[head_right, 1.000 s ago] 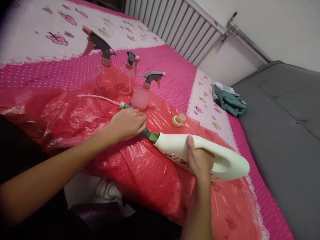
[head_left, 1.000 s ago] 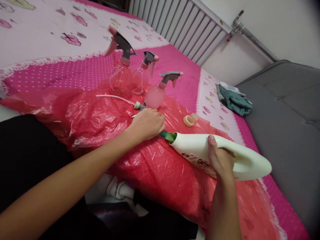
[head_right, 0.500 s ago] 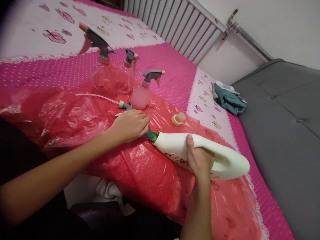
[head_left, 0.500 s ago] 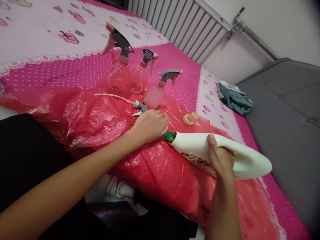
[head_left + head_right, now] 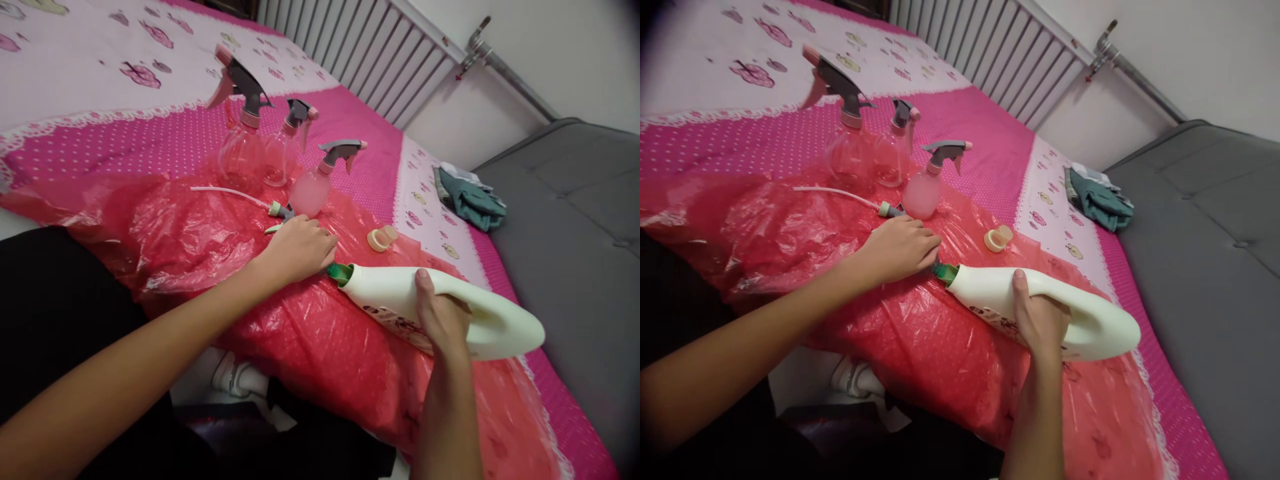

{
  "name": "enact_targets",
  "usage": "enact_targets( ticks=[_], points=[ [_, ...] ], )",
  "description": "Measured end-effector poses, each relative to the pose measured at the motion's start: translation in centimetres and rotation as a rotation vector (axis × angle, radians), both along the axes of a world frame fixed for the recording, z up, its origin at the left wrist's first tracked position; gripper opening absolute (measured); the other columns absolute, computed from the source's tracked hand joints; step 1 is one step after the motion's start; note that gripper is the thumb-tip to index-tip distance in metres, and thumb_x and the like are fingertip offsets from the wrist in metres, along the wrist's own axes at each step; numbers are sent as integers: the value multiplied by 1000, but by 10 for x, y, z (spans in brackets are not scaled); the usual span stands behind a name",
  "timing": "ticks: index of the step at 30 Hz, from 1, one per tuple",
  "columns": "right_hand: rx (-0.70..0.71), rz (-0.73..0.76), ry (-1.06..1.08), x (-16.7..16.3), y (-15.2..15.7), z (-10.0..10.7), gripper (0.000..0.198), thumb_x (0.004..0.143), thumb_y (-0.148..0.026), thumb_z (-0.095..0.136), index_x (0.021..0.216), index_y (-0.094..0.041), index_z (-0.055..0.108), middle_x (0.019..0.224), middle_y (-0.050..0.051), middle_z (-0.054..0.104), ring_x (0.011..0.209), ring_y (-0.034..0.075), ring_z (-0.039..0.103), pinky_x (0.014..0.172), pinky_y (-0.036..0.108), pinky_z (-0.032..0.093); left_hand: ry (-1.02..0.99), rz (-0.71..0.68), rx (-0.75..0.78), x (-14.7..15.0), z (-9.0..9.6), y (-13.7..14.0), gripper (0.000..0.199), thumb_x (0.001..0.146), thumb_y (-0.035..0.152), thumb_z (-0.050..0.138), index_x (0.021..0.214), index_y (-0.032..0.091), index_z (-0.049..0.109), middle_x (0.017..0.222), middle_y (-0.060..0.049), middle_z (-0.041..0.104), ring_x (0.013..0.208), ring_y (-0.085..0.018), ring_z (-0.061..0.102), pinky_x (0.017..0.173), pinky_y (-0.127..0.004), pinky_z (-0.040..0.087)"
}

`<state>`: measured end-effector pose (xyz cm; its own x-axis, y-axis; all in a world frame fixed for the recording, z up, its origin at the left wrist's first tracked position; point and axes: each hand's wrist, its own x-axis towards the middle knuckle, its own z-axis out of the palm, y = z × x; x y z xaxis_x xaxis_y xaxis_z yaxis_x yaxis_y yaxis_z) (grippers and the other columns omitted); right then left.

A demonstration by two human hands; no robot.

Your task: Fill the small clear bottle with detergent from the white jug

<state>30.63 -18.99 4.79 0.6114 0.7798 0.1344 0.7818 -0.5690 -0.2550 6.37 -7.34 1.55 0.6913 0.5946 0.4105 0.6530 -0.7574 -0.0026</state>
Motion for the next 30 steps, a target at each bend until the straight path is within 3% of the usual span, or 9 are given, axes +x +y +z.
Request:
enact_targets(
  ticks=[9,18,30],
  points=[
    [-17,3,-34,-2,1,-1,94,86,-75,16,116,-4,70,126,28,67,133,44,53,114,52,36,-37,-17,89,3,-7,-2,27,98,29,53,85,16,72,77,-8,74,77,-25,69,68,-39,38],
    [-11,0,-84,-4,0,-4,88,92,-70,20,112,-2,72,121,29,68,130,45,56,111,53,39,-19,-2,13,1,-1,-3,34,99,30,47,85,16,75,77,-11,75,73,-24,68,69,-38,39],
    [-35,22,-123,-6,3,-2,89,92,-69,19,120,-1,69,121,29,68,128,45,56,109,54,40,-33,-3,25,2,-3,-5,28,97,29,52,87,15,74,78,-11,75,77,-25,68,69,-38,39]
  ],
)
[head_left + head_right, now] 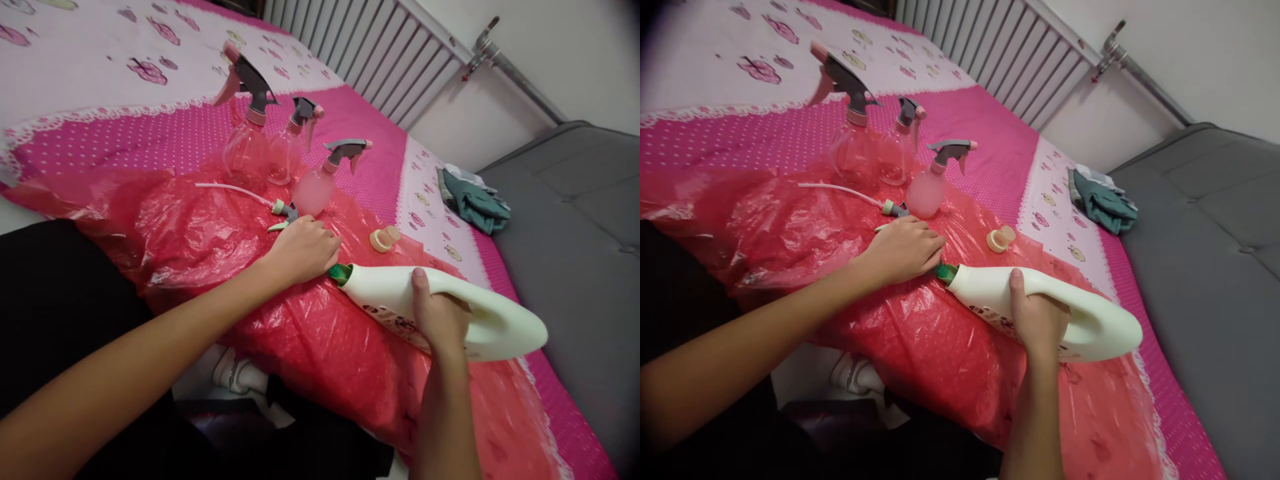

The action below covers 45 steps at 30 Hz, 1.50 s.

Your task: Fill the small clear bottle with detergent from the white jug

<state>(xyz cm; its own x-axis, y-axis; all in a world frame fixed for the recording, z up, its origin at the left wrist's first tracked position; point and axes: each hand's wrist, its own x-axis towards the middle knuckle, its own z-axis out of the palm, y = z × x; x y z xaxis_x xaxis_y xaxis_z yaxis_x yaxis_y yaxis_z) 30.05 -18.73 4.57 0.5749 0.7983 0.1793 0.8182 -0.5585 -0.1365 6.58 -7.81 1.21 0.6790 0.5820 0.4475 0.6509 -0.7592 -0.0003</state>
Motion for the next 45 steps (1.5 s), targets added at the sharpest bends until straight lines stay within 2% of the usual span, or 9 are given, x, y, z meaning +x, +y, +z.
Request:
enact_targets(
  ticks=[8,17,20,25,30,33,37,41,45],
  points=[
    [10,-17,-11,-1,0,-2,91,91,-71,18,111,0,72,113,31,69,125,46,57,108,55,41,29,-4,21,0,1,-1,26,98,29,52,89,16,73,80,-9,75,81,-25,68,71,-38,39],
    [25,-16,-11,-1,0,-2,94,91,-74,16,112,-1,72,117,30,69,125,46,58,108,55,41,26,-18,28,0,0,-1,27,99,27,50,87,15,71,79,-9,74,78,-24,66,70,-38,37],
    [16,-28,-11,-1,0,-2,93,92,-72,17,112,0,72,118,30,69,125,46,58,108,54,41,28,-24,11,0,1,-1,27,100,26,46,92,14,70,82,-10,73,79,-24,66,71,-38,39],
    [4,-34,-9,-1,0,-1,94,92,-71,16,113,2,72,116,32,68,126,46,57,108,54,41,-53,-86,-113,-11,16,3,26,96,17,43,113,9,61,109,-15,68,94,-25,63,81,-37,44],
    [13,-31,-14,-2,-1,-2,92,92,-71,17,112,0,72,118,31,68,126,45,58,108,54,41,-153,-211,-299,-29,27,15,30,85,6,46,110,15,60,114,-11,62,108,-23,59,90,-33,46],
    [10,-28,-16,-1,-1,-3,94,92,-72,15,112,0,72,118,32,68,127,45,58,109,54,40,-125,-243,-346,-34,28,18,30,90,13,50,117,19,61,118,-10,62,108,-22,60,89,-31,44],
    [17,-23,-9,-2,-1,-2,95,91,-73,15,110,0,72,116,32,69,126,46,58,109,54,41,-39,-164,-360,-37,31,17,23,96,33,59,113,20,66,114,-9,66,97,-22,63,80,-31,41],
    [1,-39,-3,-3,-1,0,93,91,-70,16,111,1,72,115,32,69,126,47,57,109,54,40,-58,-57,-375,-40,31,20,40,89,50,68,113,18,66,111,-9,69,98,-25,64,81,-33,39],
    [-2,-29,-5,-3,-1,0,92,91,-70,17,113,1,72,118,31,68,127,46,57,110,54,40,-89,-71,-481,-43,27,27,43,89,53,65,115,19,65,109,-6,72,96,-23,64,79,-31,38]
  ],
)
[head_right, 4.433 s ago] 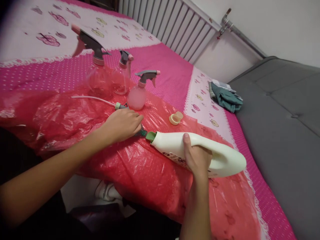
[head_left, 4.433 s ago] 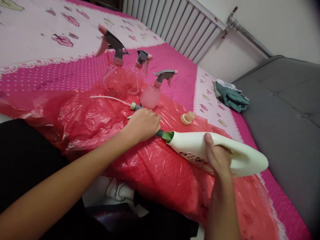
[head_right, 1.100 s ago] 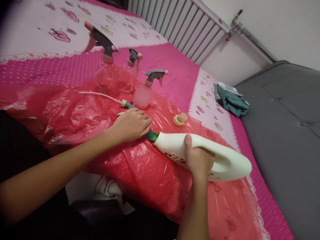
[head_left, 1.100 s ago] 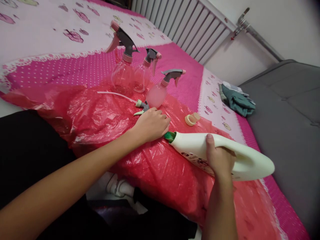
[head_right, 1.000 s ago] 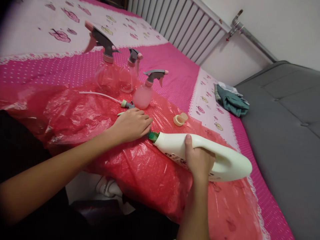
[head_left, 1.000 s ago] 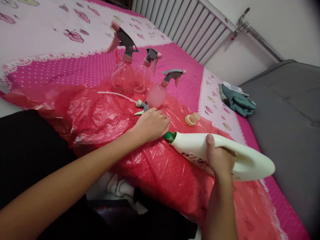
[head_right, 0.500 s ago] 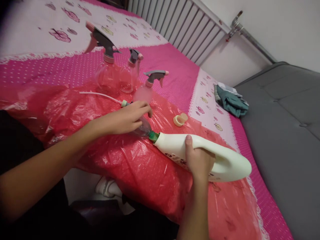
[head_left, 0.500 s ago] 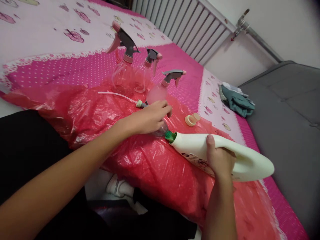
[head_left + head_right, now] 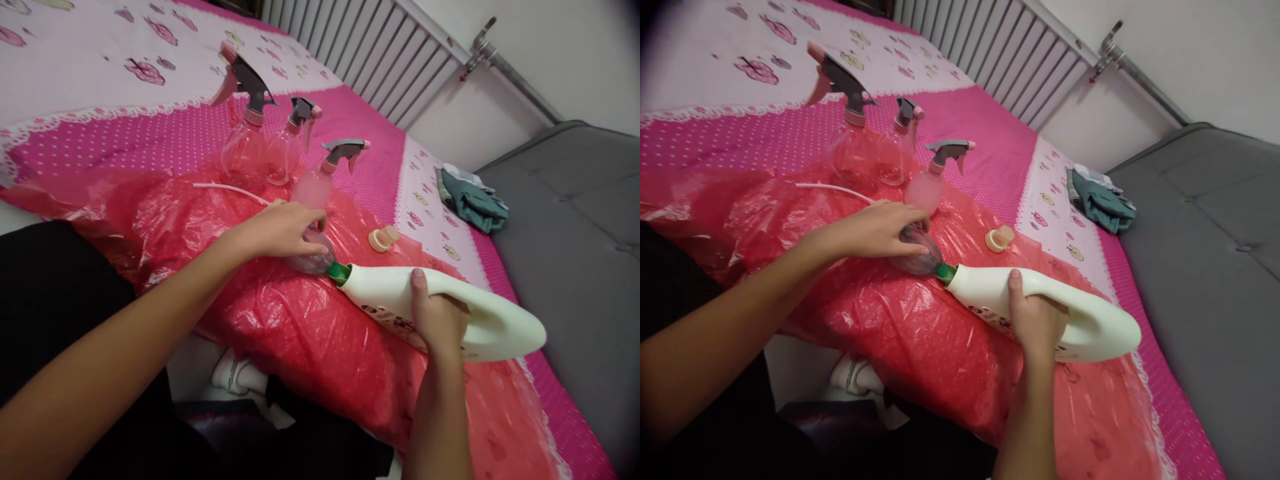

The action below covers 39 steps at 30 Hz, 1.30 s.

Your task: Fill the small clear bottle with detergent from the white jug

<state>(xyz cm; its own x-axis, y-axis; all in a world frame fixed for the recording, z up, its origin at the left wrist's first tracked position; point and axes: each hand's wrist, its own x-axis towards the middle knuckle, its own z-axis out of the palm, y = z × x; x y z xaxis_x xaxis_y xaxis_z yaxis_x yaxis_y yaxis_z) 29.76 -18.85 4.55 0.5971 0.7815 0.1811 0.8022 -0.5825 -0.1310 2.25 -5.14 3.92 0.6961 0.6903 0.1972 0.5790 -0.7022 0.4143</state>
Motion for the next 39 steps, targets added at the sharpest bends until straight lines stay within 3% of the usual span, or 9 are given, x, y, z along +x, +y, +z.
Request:
enact_targets(
  ticks=[9,15,39],
  points=[
    [3,0,3,0,0,-1,89,90,-67,19,115,0,70,121,31,67,129,47,56,111,54,39,50,-42,-4,0,0,2,40,94,53,59,113,18,62,110,-7,71,91,-21,63,77,-28,38],
    [-4,-8,3,-1,1,1,88,88,-66,18,113,0,70,119,31,68,128,48,55,110,54,39,32,-41,-98,1,1,3,39,93,53,58,110,18,61,115,-8,69,98,-23,63,82,-30,40],
    [-17,-11,-3,-3,1,2,88,88,-65,17,113,1,70,116,32,68,126,48,56,110,54,40,17,-21,-130,0,-3,5,41,93,53,55,114,18,61,123,-11,67,105,-25,62,91,-34,42]
  ],
)
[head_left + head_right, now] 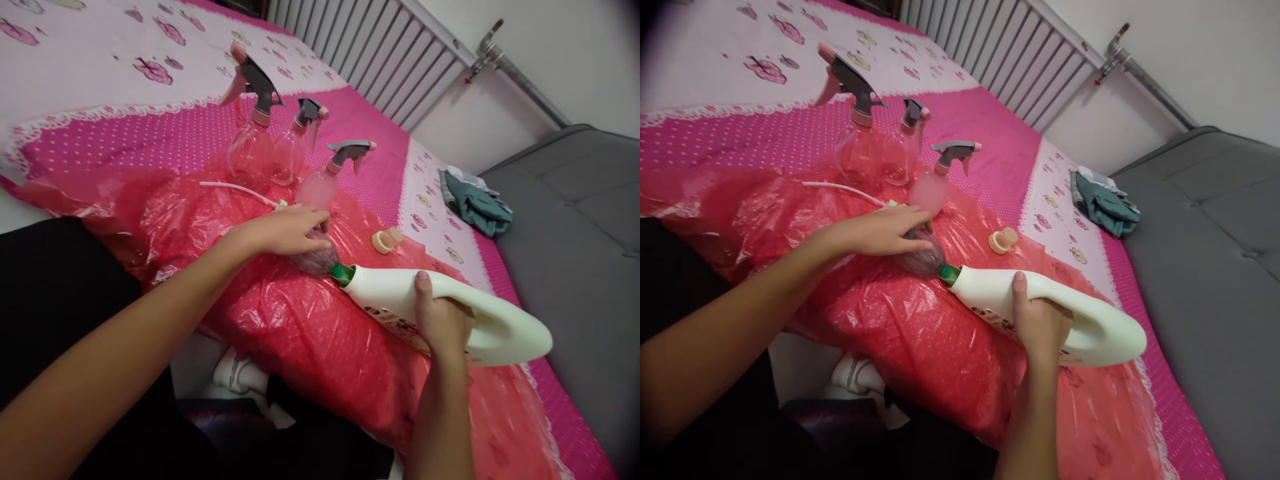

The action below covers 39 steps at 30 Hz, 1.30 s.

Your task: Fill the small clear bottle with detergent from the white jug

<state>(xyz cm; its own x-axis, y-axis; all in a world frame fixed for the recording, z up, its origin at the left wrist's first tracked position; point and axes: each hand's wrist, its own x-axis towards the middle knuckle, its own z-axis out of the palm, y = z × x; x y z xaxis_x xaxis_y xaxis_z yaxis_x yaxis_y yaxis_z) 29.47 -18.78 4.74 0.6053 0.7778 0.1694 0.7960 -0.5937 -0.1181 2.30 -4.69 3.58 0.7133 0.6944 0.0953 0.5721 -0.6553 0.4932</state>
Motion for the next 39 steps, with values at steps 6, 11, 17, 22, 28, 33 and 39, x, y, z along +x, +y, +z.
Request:
enact_targets(
  ticks=[6,11,17,22,28,33,39],
  points=[
    [-11,-15,3,0,1,0,85,91,-63,19,115,0,70,121,32,67,130,47,55,111,54,39,-5,-3,1,0,-1,1,42,93,52,54,117,18,61,122,-12,67,106,-26,62,93,-36,43],
    [-15,-15,2,1,1,-1,85,91,-63,19,117,1,69,121,31,67,129,47,55,111,53,39,-21,-13,0,0,-1,1,42,93,51,53,115,17,62,121,-12,67,106,-27,62,93,-37,43],
    [-20,-17,-3,2,1,-1,85,92,-63,20,118,1,69,121,31,67,129,47,55,111,53,39,-22,-9,-7,0,-3,2,44,92,53,53,117,17,61,122,-12,66,106,-27,62,94,-37,43],
    [-8,-4,-3,2,0,-2,85,94,-63,20,118,1,70,122,30,67,129,46,56,110,53,39,-34,-15,2,-1,-5,4,44,93,54,52,116,18,62,120,-12,67,104,-26,62,91,-36,43],
    [7,-1,-6,3,-1,-3,88,94,-66,19,114,2,71,116,31,69,127,45,56,108,53,41,-25,-13,12,0,-4,3,41,94,53,51,114,19,62,120,-12,67,104,-26,62,91,-36,43],
    [-6,3,-13,3,0,-2,87,95,-66,19,113,0,72,119,31,68,127,45,57,108,53,40,-6,1,11,1,-2,2,41,96,52,48,115,18,61,121,-12,67,104,-26,61,92,-37,43],
    [-3,-1,-4,2,0,-1,87,93,-66,19,112,1,72,117,31,68,127,46,56,108,54,40,-28,-11,-2,1,-2,2,39,96,49,48,113,17,61,119,-13,66,104,-26,62,91,-36,44]
  ],
)
